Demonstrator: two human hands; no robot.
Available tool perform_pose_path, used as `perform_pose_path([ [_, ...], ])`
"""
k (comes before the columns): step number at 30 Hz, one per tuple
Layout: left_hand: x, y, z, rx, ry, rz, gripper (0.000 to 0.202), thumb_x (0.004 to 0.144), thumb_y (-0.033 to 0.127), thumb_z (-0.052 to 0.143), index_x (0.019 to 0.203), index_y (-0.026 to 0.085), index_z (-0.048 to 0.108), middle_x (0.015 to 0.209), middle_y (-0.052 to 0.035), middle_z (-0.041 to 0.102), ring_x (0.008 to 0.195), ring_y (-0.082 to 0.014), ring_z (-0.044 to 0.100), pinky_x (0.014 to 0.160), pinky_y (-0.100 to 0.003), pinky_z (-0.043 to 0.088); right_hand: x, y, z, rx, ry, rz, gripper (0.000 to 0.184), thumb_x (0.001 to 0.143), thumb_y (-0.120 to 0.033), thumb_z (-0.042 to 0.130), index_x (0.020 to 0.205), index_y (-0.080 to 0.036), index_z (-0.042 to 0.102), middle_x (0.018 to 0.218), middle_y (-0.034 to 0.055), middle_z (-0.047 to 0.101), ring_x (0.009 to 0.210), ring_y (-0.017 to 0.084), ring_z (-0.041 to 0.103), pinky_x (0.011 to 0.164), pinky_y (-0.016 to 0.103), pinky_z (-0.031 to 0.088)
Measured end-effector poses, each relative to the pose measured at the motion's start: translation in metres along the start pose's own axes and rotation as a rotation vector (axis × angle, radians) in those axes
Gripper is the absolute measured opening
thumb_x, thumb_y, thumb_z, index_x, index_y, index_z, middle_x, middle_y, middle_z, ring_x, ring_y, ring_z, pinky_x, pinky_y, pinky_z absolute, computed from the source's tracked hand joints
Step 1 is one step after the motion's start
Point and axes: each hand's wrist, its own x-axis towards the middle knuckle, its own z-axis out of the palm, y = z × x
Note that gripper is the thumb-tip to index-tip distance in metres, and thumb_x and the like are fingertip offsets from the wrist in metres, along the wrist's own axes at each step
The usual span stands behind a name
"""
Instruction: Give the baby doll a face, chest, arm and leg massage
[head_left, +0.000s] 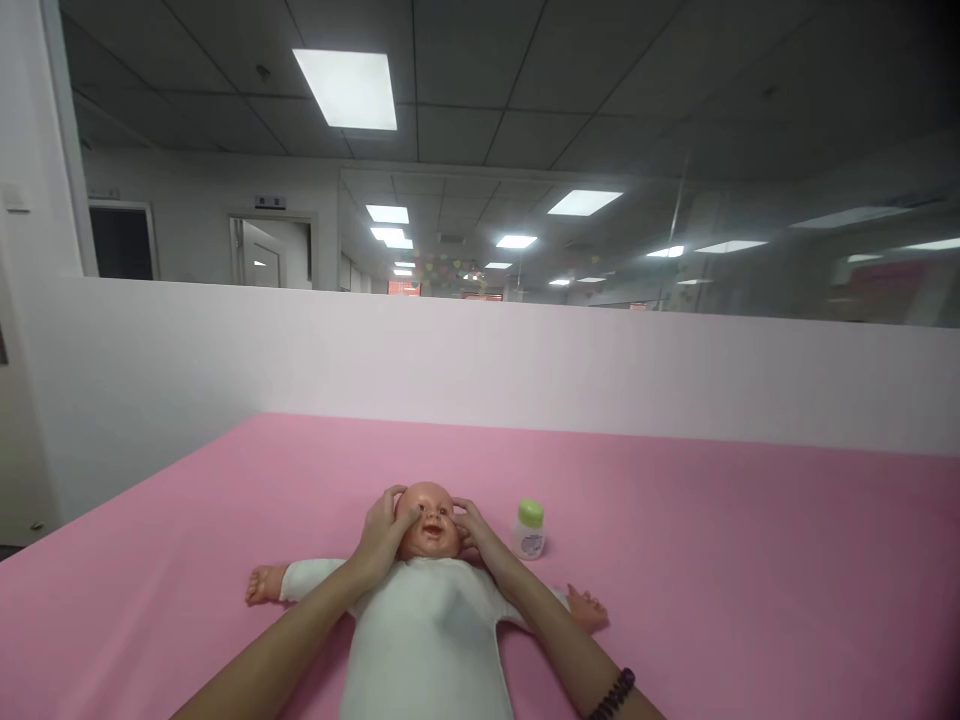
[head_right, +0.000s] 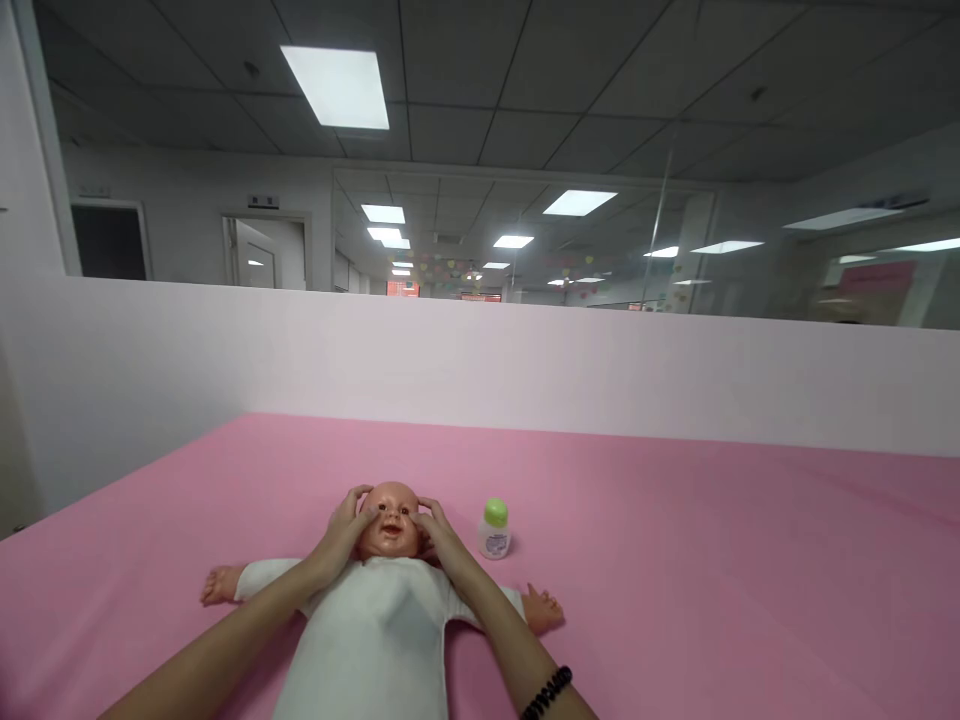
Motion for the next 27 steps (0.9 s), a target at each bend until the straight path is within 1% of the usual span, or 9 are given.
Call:
perform_pose_path([
  [2,0.001,0.0,0.003,-0.052,0.032,-0.021,0.059,0.085,0.059,0.059,0.127,0.022,0.044,0.133,-0.0139,0.058,0.126,-0.0293,0.054,0.108,-0.041,0.043,-0.003,-0.002,0.002,-0.002,-0.062,0.054,0.052,0.082,-0.054,0.063,0.126,-0.028,0.051,0.081,0.0003,0.069,0.063,0.016,0.064,0.057,0.025,0.043],
  [4,0.004,0.002,0.006,-0.155,0.054,-0.041,0.057,0.085,0.052,0.062,0.127,0.021,0.041,0.132,-0.0132,0.055,0.125,-0.027,0.054,0.105,-0.038,0.044,-0.006,-0.006,0.005,0.009,-0.075,0.074,0.05,0.082,-0.056,0.064,0.121,-0.028,0.05,0.087,0.0003,0.069,0.068,0.017,0.066,0.06,0.026,0.045],
  [8,0.013,0.01,0.013,-0.218,0.003,-0.033,0.069,0.083,0.043,0.063,0.144,0.025,0.036,0.129,-0.0111,0.057,0.117,-0.0258,0.06,0.104,-0.039,0.046,-0.003,-0.011,0.017,0.142,-0.007,0.069,0.046,0.076,-0.057,0.069,0.104,-0.027,0.05,0.089,-0.0008,0.066,0.083,0.019,0.066,0.07,0.029,0.05],
  [11,0.019,0.015,0.016,-0.141,-0.039,0.001,0.065,0.081,0.042,0.064,0.141,0.024,0.05,0.128,-0.0107,0.062,0.123,-0.0287,0.057,0.109,-0.042,0.042,0.01,-0.003,0.026,0.294,0.039,-0.022,0.049,0.071,-0.059,0.07,0.102,-0.025,0.053,0.097,0.0015,0.067,0.101,0.023,0.065,0.086,0.033,0.052],
  [13,0.019,0.015,0.016,-0.094,-0.037,0.024,0.057,0.078,0.043,0.066,0.131,0.021,0.06,0.131,-0.0112,0.063,0.13,-0.031,0.053,0.112,-0.042,0.039,0.018,0.006,0.03,0.366,0.022,-0.081,0.052,0.071,-0.058,0.07,0.108,-0.024,0.056,0.111,0.0042,0.068,0.115,0.025,0.061,0.099,0.035,0.049],
  [15,0.018,0.013,0.016,-0.103,-0.054,0.033,0.054,0.078,0.045,0.066,0.126,0.021,0.063,0.131,-0.0109,0.064,0.131,-0.0321,0.053,0.112,-0.043,0.04,0.023,0.013,0.032,0.394,-0.017,-0.101,0.056,0.073,-0.057,0.069,0.116,-0.024,0.057,0.122,0.0052,0.066,0.123,0.025,0.058,0.106,0.036,0.046],
  [18,0.014,0.011,0.016,-0.176,-0.079,0.034,0.055,0.079,0.047,0.067,0.127,0.02,0.061,0.128,-0.0099,0.067,0.126,-0.0323,0.057,0.11,-0.044,0.043,0.022,0.017,0.032,0.366,-0.036,-0.119,0.056,0.078,-0.053,0.067,0.124,-0.024,0.055,0.124,0.0049,0.065,0.123,0.026,0.059,0.108,0.038,0.045],
  [22,0.01,0.01,0.015,-0.261,-0.081,0.028,0.055,0.08,0.047,0.07,0.127,0.02,0.059,0.127,-0.0103,0.067,0.121,-0.0322,0.061,0.105,-0.044,0.047,0.011,0.009,0.03,0.297,-0.059,-0.132,0.056,0.077,-0.045,0.071,0.127,-0.025,0.053,0.125,0.0049,0.065,0.123,0.026,0.059,0.108,0.039,0.045],
  [27,0.009,0.01,0.015,-0.348,-0.114,-0.013,0.059,0.077,0.044,0.074,0.129,0.021,0.058,0.129,-0.0103,0.065,0.122,-0.0316,0.06,0.104,-0.041,0.049,0.003,0.001,0.027,0.23,-0.054,-0.128,0.055,0.077,-0.045,0.073,0.126,-0.027,0.054,0.128,0.0035,0.064,0.125,0.025,0.058,0.109,0.039,0.044],
])
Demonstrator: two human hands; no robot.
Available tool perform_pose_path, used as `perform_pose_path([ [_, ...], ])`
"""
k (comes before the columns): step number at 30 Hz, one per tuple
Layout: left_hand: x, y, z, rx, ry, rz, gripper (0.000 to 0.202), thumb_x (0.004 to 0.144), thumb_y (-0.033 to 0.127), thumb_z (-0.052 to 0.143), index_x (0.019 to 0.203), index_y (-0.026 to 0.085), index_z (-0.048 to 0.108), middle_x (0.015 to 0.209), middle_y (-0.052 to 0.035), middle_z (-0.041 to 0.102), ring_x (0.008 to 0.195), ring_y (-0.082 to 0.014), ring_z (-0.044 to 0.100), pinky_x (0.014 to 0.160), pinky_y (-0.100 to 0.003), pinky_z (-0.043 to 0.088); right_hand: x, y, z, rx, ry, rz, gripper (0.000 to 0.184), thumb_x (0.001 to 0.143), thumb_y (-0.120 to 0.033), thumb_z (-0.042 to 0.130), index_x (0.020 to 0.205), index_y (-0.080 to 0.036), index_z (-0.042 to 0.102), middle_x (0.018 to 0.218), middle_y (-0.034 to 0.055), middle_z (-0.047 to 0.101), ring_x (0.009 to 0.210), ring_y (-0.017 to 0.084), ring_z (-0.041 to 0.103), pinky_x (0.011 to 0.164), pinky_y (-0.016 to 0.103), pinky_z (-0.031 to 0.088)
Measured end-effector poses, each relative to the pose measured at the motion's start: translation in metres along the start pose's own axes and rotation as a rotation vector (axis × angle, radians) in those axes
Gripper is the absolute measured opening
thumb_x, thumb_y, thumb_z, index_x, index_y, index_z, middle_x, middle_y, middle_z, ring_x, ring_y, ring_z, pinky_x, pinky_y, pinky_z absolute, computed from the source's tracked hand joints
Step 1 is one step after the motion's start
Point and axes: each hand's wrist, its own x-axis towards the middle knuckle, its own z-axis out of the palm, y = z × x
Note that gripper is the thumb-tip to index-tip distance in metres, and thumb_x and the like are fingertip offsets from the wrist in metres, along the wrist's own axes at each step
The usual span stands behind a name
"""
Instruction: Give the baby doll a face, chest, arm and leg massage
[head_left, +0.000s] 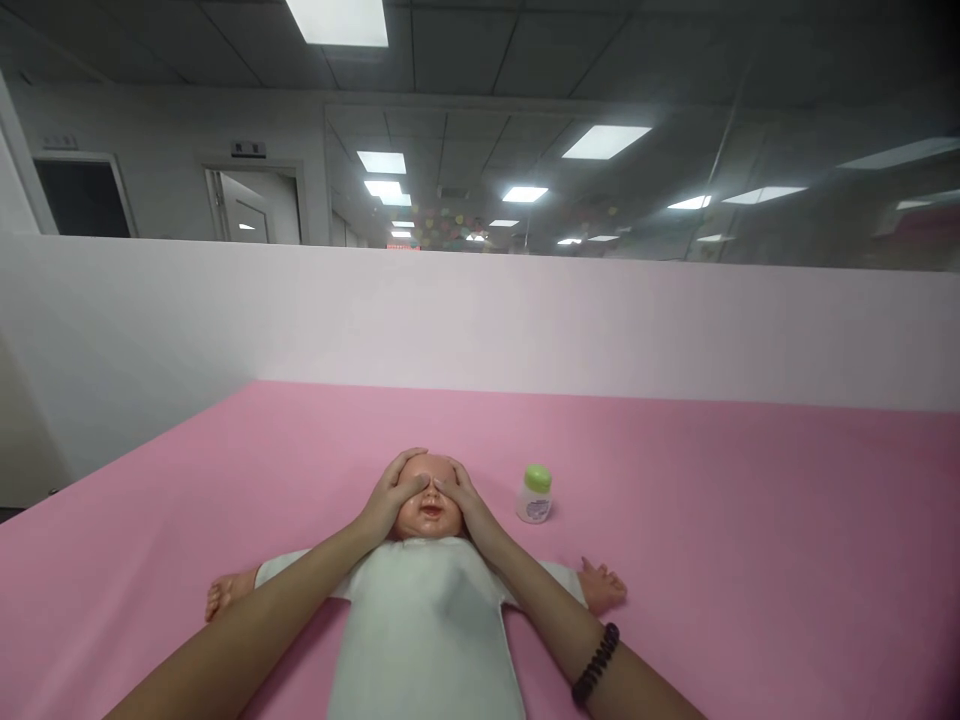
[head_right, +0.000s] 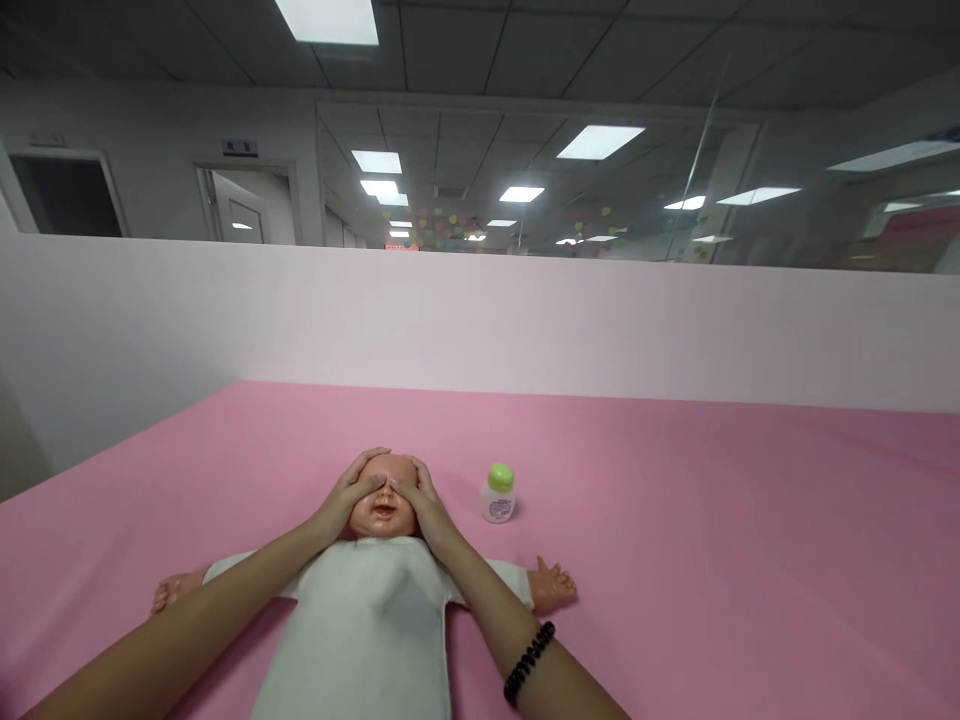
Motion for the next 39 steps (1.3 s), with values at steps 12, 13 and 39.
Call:
perform_pose_path([
  [12,-0.001,0.007,0.003,-0.055,0.009,-0.041,0.058,0.076,0.041,0.063,0.129,0.019,0.056,0.123,-0.0101,0.067,0.115,-0.0301,0.063,0.101,-0.043,0.05,0.001,0.003,0.0,0.145,-0.011,0.039,0.054,0.075,-0.041,0.064,0.126,-0.023,0.058,0.124,0.0057,0.067,0.124,0.027,0.058,0.105,0.039,0.047],
  [13,-0.002,0.007,0.002,-0.039,0.001,-0.035,0.059,0.076,0.042,0.064,0.13,0.019,0.055,0.124,-0.0102,0.067,0.116,-0.0304,0.063,0.102,-0.044,0.049,0.0,0.003,0.0,0.133,-0.023,0.032,0.055,0.075,-0.04,0.066,0.127,-0.024,0.056,0.125,0.0053,0.067,0.124,0.027,0.058,0.106,0.039,0.047],
  [39,-0.005,0.009,0.004,-0.128,0.008,-0.018,0.055,0.069,0.038,0.081,0.118,0.021,0.06,0.121,-0.0079,0.066,0.112,-0.0287,0.063,0.099,-0.041,0.049,-0.001,0.003,-0.005,0.066,-0.045,0.008,0.049,0.081,-0.043,0.072,0.126,-0.03,0.059,0.129,0.0019,0.064,0.126,0.026,0.056,0.11,0.043,0.043],
])
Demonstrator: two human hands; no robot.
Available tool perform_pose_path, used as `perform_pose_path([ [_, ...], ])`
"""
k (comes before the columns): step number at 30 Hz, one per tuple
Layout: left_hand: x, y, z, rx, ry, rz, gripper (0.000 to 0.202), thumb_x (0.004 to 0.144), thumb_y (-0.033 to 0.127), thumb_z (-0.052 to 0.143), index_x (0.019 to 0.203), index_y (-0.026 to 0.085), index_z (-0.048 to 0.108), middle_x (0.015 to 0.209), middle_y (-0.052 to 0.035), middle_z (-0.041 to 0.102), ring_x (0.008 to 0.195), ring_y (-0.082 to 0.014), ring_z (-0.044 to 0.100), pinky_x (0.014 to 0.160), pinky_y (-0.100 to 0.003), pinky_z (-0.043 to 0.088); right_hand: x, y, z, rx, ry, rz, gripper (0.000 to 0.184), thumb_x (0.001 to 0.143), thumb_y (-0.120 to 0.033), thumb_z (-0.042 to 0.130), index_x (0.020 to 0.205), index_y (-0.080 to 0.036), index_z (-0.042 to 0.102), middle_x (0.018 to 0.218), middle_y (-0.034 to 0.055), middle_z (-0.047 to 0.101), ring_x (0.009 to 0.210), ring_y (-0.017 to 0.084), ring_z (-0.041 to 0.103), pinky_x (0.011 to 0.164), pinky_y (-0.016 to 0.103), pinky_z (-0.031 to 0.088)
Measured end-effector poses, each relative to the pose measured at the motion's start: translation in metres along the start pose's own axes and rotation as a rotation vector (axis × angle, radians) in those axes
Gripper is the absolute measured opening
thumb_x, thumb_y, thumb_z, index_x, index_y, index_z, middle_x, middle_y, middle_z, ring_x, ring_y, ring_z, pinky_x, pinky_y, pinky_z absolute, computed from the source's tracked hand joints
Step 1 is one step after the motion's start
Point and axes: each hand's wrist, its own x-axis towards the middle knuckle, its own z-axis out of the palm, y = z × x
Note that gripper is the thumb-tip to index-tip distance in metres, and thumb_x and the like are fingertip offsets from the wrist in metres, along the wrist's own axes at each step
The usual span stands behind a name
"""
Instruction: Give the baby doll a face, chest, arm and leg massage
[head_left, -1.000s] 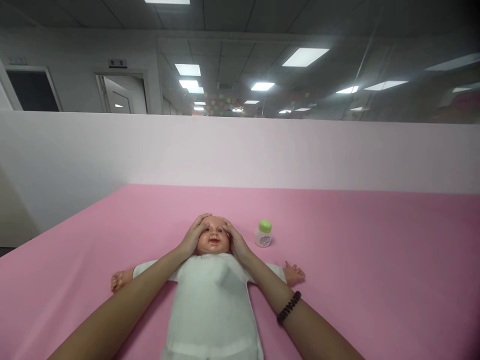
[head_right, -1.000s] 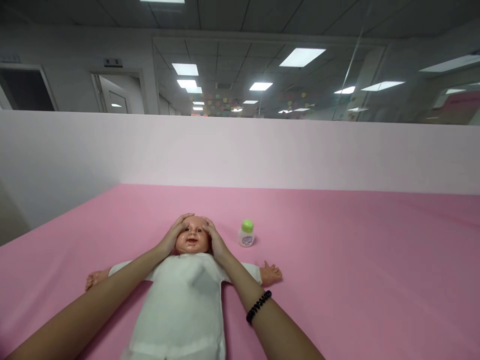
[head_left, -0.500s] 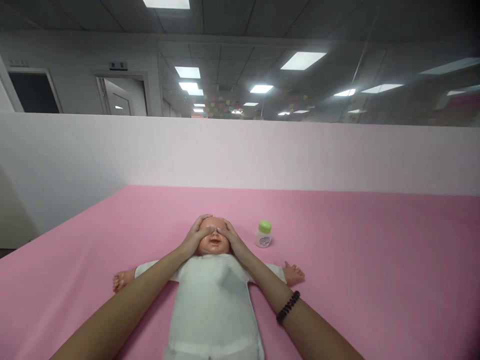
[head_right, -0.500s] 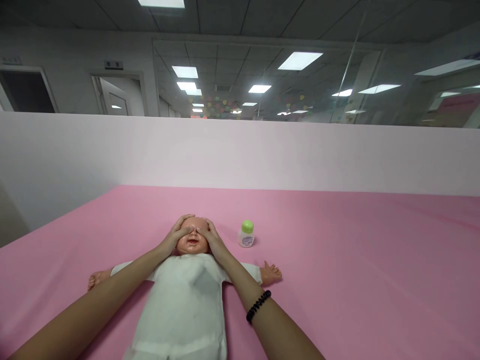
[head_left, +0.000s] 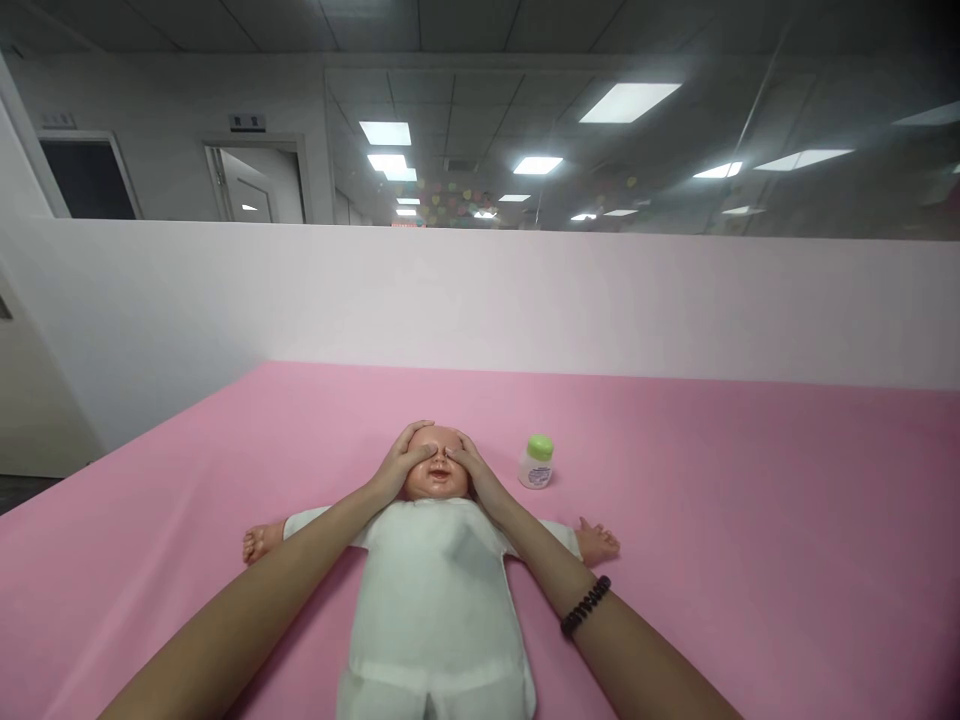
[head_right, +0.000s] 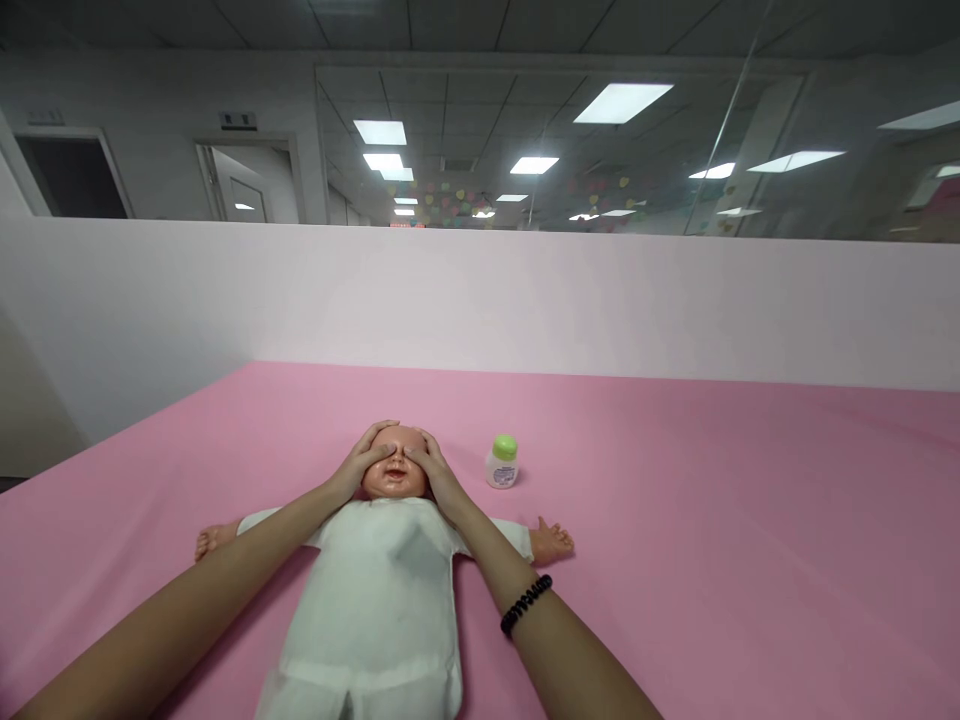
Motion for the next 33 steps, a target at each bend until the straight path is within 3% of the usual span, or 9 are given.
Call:
perform_pose_path([
  [11,0.004,-0.006,-0.006,0.02,-0.005,-0.008,0.052,0.073,0.036,0.078,0.12,0.024,0.061,0.121,-0.0067,0.066,0.112,-0.028,0.063,0.099,-0.04,0.048,0.0,0.0,0.002,-0.037,0.04,-0.005,0.054,0.077,-0.049,0.076,0.125,-0.03,0.059,0.127,0.0022,0.065,0.122,0.025,0.059,0.107,0.041,0.046],
  [20,0.01,-0.012,-0.007,-0.044,0.005,-0.014,0.045,0.076,0.033,0.068,0.119,0.022,0.061,0.117,-0.007,0.067,0.11,-0.0268,0.063,0.098,-0.04,0.048,0.007,0.008,-0.002,0.11,0.013,-0.004,0.042,0.078,-0.043,0.07,0.117,-0.028,0.063,0.12,0.0017,0.068,0.122,0.026,0.058,0.109,0.044,0.044],
  [28,0.004,-0.008,-0.007,0.023,-0.011,0.015,0.054,0.073,0.041,0.08,0.12,0.023,0.061,0.122,-0.0075,0.066,0.115,-0.0285,0.062,0.105,-0.042,0.046,0.003,0.004,-0.003,-0.006,-0.007,-0.028,0.052,0.08,-0.044,0.074,0.128,-0.031,0.059,0.134,0.0017,0.061,0.129,0.025,0.054,0.112,0.042,0.042],
  [33,0.005,-0.008,-0.007,0.032,-0.009,0.015,0.054,0.073,0.04,0.079,0.121,0.024,0.061,0.122,-0.0072,0.066,0.114,-0.028,0.063,0.105,-0.042,0.046,0.003,0.003,-0.002,-0.056,0.01,-0.023,0.052,0.08,-0.046,0.073,0.128,-0.03,0.058,0.132,0.0019,0.062,0.129,0.025,0.054,0.111,0.04,0.043],
])
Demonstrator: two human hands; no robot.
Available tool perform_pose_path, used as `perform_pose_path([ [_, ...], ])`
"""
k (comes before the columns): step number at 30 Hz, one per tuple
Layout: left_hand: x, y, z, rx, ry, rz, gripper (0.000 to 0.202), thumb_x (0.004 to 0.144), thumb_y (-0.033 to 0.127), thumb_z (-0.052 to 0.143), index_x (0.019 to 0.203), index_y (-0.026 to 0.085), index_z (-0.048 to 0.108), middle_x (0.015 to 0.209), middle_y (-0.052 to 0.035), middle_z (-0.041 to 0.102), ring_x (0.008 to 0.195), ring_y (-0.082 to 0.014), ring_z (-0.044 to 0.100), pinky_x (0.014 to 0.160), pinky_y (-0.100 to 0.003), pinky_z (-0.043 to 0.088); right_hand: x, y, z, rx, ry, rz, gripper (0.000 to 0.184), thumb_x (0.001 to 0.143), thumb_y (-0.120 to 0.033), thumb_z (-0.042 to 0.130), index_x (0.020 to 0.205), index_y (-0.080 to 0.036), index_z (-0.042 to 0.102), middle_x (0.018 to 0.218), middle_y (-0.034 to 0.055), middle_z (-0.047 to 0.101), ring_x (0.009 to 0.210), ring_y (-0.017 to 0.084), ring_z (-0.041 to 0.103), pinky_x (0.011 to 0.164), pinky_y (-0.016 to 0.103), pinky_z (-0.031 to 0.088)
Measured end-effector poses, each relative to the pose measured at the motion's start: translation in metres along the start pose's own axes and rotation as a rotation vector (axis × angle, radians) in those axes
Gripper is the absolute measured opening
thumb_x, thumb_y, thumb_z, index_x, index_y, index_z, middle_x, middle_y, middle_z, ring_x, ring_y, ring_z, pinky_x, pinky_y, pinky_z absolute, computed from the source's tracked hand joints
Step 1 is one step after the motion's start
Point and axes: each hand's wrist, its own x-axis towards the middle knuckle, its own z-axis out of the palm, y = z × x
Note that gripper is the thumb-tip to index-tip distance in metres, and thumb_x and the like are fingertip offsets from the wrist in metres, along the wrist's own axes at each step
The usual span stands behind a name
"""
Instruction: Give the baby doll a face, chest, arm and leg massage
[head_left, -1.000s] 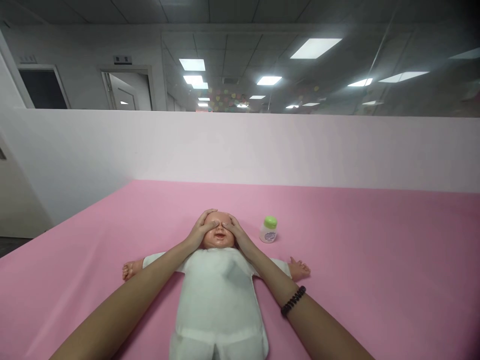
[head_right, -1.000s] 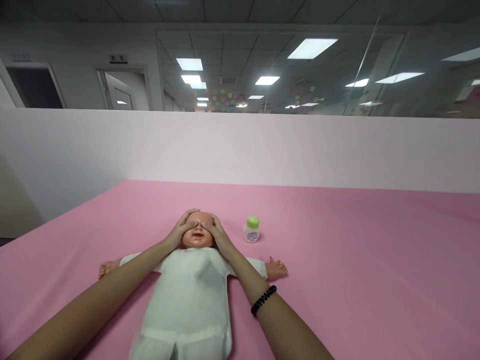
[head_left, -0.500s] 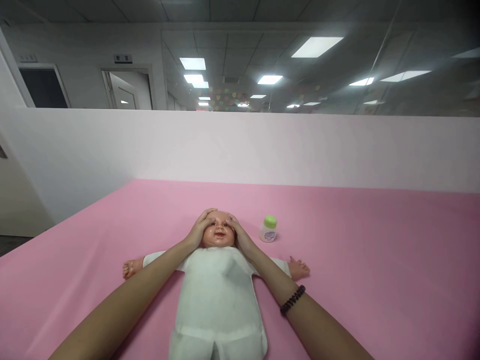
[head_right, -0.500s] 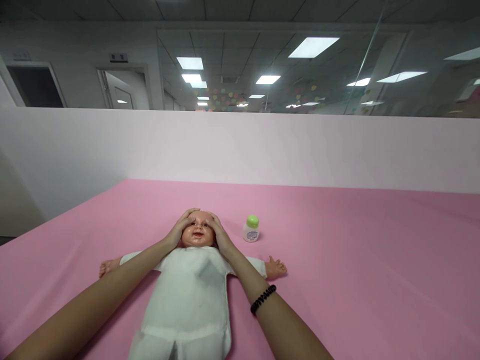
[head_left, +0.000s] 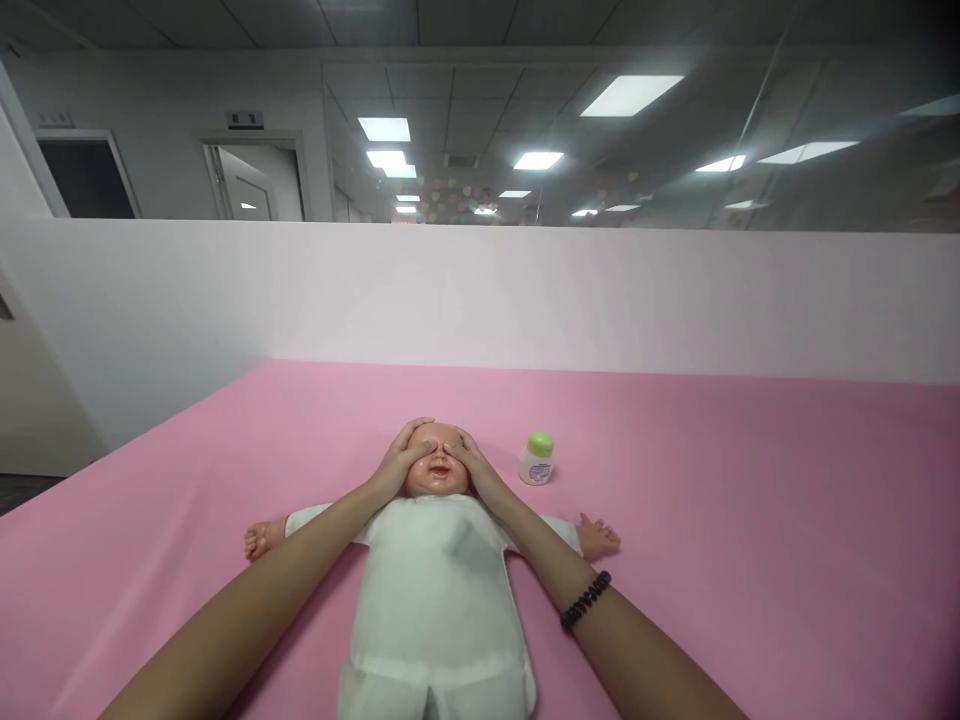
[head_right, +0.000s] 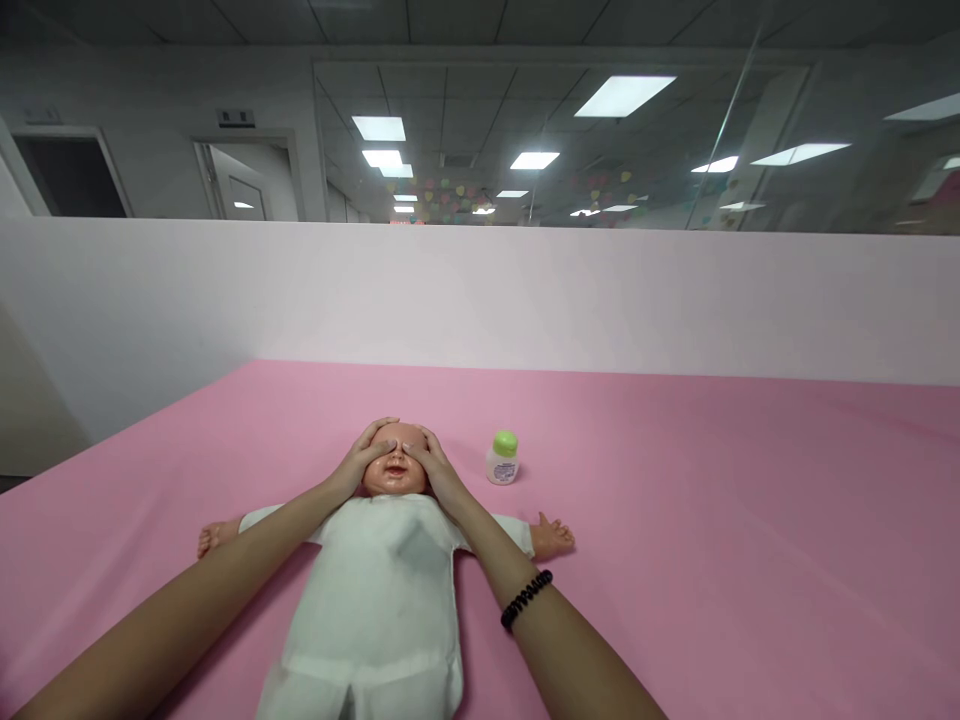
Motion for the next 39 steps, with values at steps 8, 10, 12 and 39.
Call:
perform_pose_path([
  [8,0.002,0.006,0.008,-0.062,0.072,-0.036,0.047,0.071,0.039,0.068,0.114,0.021,0.062,0.115,-0.0073,0.068,0.113,-0.0287,0.062,0.103,-0.042,0.047,0.003,0.003,0.002,0.14,-0.009,0.013,0.042,0.079,-0.043,0.069,0.117,-0.027,0.063,0.119,0.0022,0.068,0.123,0.026,0.057,0.111,0.044,0.042],
  [10,0.0,0.008,0.01,-0.077,0.055,-0.039,0.048,0.07,0.039,0.07,0.114,0.021,0.061,0.113,-0.0072,0.068,0.11,-0.0284,0.063,0.101,-0.042,0.047,0.0,-0.001,0.004,0.147,-0.007,0.026,0.045,0.079,-0.043,0.07,0.12,-0.028,0.062,0.12,0.0022,0.068,0.122,0.026,0.058,0.11,0.044,0.043],
  [12,-0.002,0.01,0.009,-0.085,0.022,-0.046,0.05,0.072,0.039,0.073,0.116,0.022,0.059,0.114,-0.0069,0.068,0.107,-0.0275,0.065,0.099,-0.041,0.049,-0.004,-0.006,0.005,0.128,-0.018,0.036,0.046,0.081,-0.044,0.07,0.124,-0.029,0.061,0.125,0.0022,0.066,0.123,0.026,0.058,0.11,0.043,0.044],
  [39,0.0,0.001,0.0,-0.012,0.023,-0.017,0.057,0.072,0.043,0.081,0.12,0.023,0.061,0.124,-0.0085,0.066,0.114,-0.0278,0.063,0.104,-0.042,0.047,-0.006,-0.005,0.003,0.058,-0.026,0.034,0.055,0.08,-0.045,0.075,0.13,-0.031,0.057,0.134,0.0023,0.062,0.127,0.026,0.056,0.11,0.042,0.045],
])
